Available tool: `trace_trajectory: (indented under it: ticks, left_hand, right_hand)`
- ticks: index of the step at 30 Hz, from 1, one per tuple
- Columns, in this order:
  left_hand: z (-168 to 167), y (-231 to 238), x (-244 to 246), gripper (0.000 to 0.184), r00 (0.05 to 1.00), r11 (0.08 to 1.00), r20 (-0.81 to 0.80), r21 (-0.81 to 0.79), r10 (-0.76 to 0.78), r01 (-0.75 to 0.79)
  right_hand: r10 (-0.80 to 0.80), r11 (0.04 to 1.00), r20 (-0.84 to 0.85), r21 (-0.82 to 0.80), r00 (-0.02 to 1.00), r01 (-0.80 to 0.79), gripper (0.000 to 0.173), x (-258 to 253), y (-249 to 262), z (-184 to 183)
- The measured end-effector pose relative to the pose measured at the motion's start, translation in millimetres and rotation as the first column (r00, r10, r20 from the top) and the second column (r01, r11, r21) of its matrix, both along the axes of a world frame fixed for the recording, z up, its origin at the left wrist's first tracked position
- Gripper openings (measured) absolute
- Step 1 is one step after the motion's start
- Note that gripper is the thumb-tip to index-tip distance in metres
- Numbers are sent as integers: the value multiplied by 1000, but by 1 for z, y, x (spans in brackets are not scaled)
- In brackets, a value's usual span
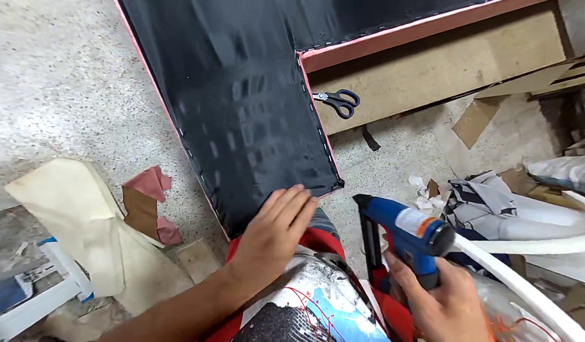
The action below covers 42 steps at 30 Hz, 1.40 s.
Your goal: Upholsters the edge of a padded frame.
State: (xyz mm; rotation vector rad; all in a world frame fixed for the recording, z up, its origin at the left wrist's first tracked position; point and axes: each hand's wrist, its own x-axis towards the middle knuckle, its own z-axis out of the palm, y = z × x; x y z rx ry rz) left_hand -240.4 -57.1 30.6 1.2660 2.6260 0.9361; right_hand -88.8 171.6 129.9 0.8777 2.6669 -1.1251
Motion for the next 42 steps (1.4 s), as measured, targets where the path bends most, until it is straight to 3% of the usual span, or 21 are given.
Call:
trace_trajectory:
  ticks: [4, 8, 10, 13, 15, 23, 31, 37, 42]
  left_hand:
    - [0, -21, 12, 21, 965, 969, -116, -45, 235, -241]
    - [-1, -5, 22, 14, 903, 911, -160, -48, 399, -411]
    - [10, 6, 18, 11, 890, 883, -163, -140, 426, -448]
    - [22, 20, 13, 5, 936, 860, -165, -371, 311, -351]
    - [18, 18, 16, 11, 957, 862, -170, -419, 234, -285]
    - [0, -9, 0, 14, 979, 989, -199, -130, 43, -70]
    - [-3, -19, -12, 22, 964, 987, -227, -110, -139, 116]
    - [-8, -28, -18, 19, 982, 996, -165, 2, -88, 89]
    - [-6, -81, -18, 23, 982, 988, -105, -32, -154, 152]
  right_hand:
    - [-96, 995, 53, -35, 994, 98, 39, 26, 12, -11]
    - [-15, 1000, 83, -17, 996, 16, 41, 33, 22, -25]
    - [52, 998, 42, -32, 998, -51, 39, 30, 27, -31]
    - [139, 988, -14, -66, 990, -140, 41, 25, 30, -44]
    - [160, 981, -30, -103, 987, -162, 41, 22, 25, -43]
    - [110, 994, -204, 32, 973, -106, 33, -7, -29, -34]
    - [20, 996, -124, 88, 992, -9, 32, -19, -57, -35]
    - [112, 984, -120, 155, 986, -92, 30, -22, -85, -35]
    - [103, 990, -148, 110, 984, -87, 29, -15, -102, -24]
